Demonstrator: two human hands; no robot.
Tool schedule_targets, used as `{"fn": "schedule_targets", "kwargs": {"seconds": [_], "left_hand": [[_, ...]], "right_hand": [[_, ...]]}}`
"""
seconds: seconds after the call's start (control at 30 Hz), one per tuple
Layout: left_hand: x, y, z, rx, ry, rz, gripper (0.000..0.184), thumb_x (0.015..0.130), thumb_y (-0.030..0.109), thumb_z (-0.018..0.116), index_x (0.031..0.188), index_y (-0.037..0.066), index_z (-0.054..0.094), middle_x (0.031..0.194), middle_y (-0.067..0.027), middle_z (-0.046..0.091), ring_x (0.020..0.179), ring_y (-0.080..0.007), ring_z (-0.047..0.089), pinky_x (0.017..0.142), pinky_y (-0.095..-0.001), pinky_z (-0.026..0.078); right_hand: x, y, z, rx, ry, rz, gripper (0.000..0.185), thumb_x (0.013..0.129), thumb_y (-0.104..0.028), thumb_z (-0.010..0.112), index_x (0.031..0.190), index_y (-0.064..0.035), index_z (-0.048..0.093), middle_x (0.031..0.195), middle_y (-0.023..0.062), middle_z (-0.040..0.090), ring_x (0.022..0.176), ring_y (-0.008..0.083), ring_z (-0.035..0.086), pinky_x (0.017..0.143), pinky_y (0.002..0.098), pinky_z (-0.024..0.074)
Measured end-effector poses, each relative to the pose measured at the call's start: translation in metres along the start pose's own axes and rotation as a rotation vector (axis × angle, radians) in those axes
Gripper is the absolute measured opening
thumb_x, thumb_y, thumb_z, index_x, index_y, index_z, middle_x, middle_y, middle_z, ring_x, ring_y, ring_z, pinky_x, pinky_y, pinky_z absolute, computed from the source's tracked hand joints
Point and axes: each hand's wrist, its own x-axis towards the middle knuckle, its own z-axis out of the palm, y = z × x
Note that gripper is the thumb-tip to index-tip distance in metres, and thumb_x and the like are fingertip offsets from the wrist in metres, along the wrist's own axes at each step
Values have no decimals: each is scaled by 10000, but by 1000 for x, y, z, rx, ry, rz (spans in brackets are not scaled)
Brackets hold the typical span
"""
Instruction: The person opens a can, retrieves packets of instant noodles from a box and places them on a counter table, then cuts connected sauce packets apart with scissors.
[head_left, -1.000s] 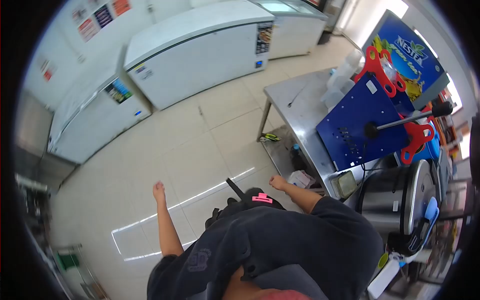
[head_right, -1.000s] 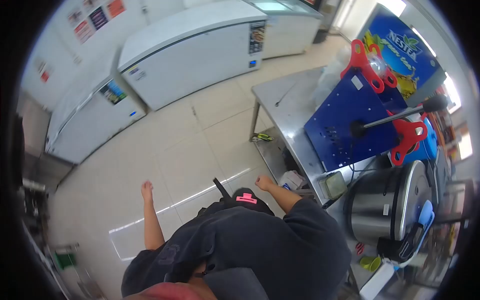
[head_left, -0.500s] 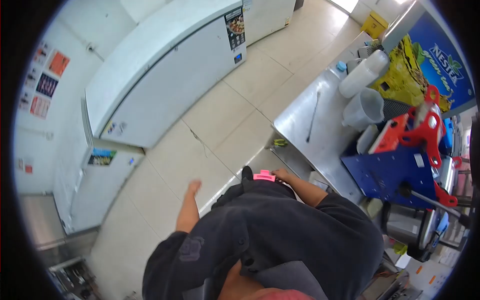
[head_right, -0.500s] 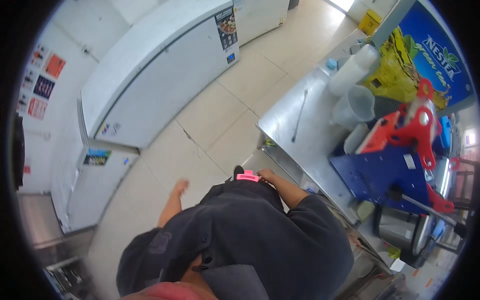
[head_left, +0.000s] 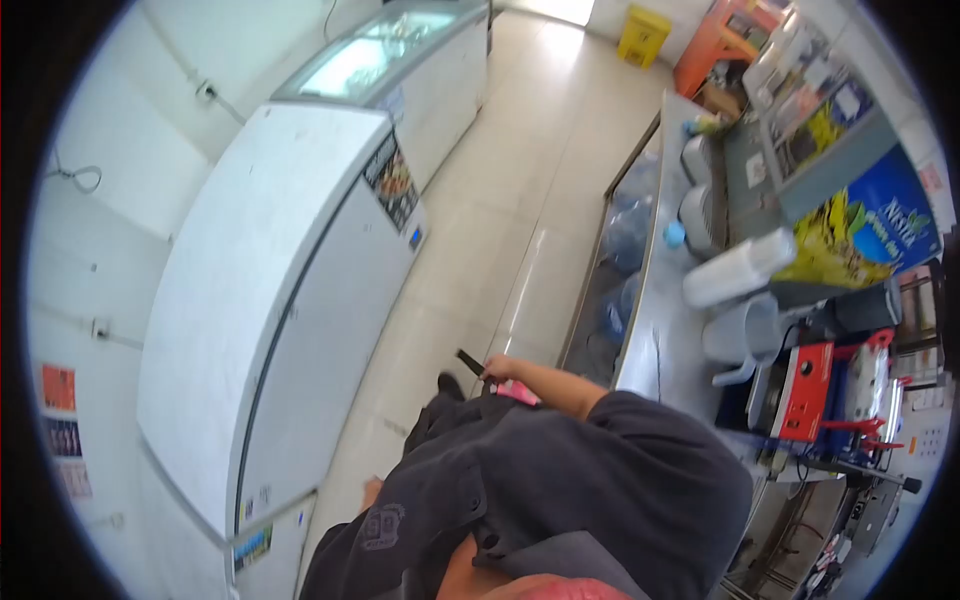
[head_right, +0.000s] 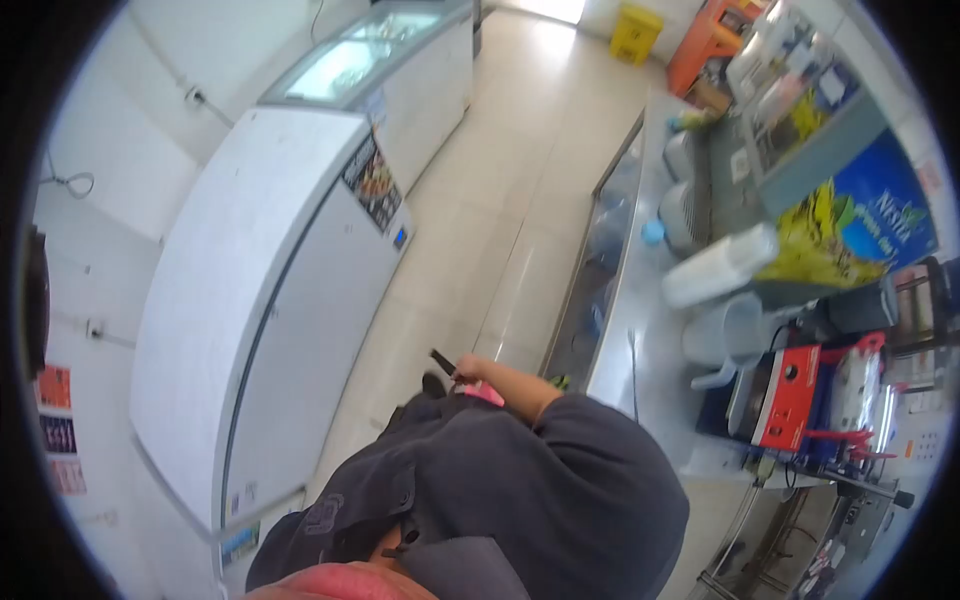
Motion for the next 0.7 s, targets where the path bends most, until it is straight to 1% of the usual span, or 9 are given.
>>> {"fn": "schedule_targets", "kwargs": {"seconds": [0.07,0.17,0.27,0.4,0.47,0.57,0.6,0.63,0.7], "left_hand": [[84,116,-10,-327,-28,25,289,892,189,371,764,6,554,640,-134,573,490,-224,572,438,-334,482],[170,338,3,262,79,508,135,824,136,514,854,9,549,664,-81,595,507,-157,551,438,-291,455],[233,527,59,372,-31,626,144,817,156,543,854,18,555,692,-73,603,547,-137,553,473,-276,451],[268,719,156,339,-144,813,150,820,167,538,854,22,554,710,-70,600,590,-128,537,535,-271,443],[254,752,195,299,-203,827,148,820,174,537,839,29,560,708,-60,593,599,-135,526,563,-275,435],[304,778,242,470,-217,792,135,810,185,541,787,54,568,676,-31,559,608,-137,521,567,-299,435],[309,779,256,240,-318,705,138,802,189,554,789,54,580,700,-42,584,630,-132,538,576,-301,445],[317,783,270,421,-231,691,134,799,174,562,786,42,585,693,-50,594,626,-129,549,572,-292,447],[338,789,281,362,-306,575,148,806,169,549,779,27,580,652,-48,580,587,-140,544,550,-288,441]], "right_hand": [[-2,-5,-57,294,277,28,250,695,-243,715,696,-11,621,560,89,562,424,165,533,406,301,465],[-15,-14,-133,736,482,86,168,733,-140,681,689,-17,576,531,71,533,389,140,465,368,290,402],[-20,-7,-194,1105,563,-56,172,766,-123,657,651,-50,551,508,28,499,382,109,428,368,248,346],[-4,16,-254,1496,725,7,146,789,-159,634,684,-73,579,512,-26,460,417,90,403,419,243,358],[31,54,-275,1792,722,-44,155,802,-113,591,658,-60,570,528,-6,468,410,108,388,410,243,347],[108,97,-347,1927,1032,260,126,776,-33,526,650,-37,539,528,39,486,406,129,421,373,282,347],[137,88,-372,1967,1127,371,124,767,-7,505,647,-30,528,529,54,492,405,136,432,360,295,347],[77,10,-419,1898,1133,472,138,756,-2,517,621,-29,519,495,50,475,378,137,406,356,295,336],[87,-18,-497,1651,1073,163,243,775,-69,553,547,-63,470,425,26,390,335,128,332,339,285,270]]}}
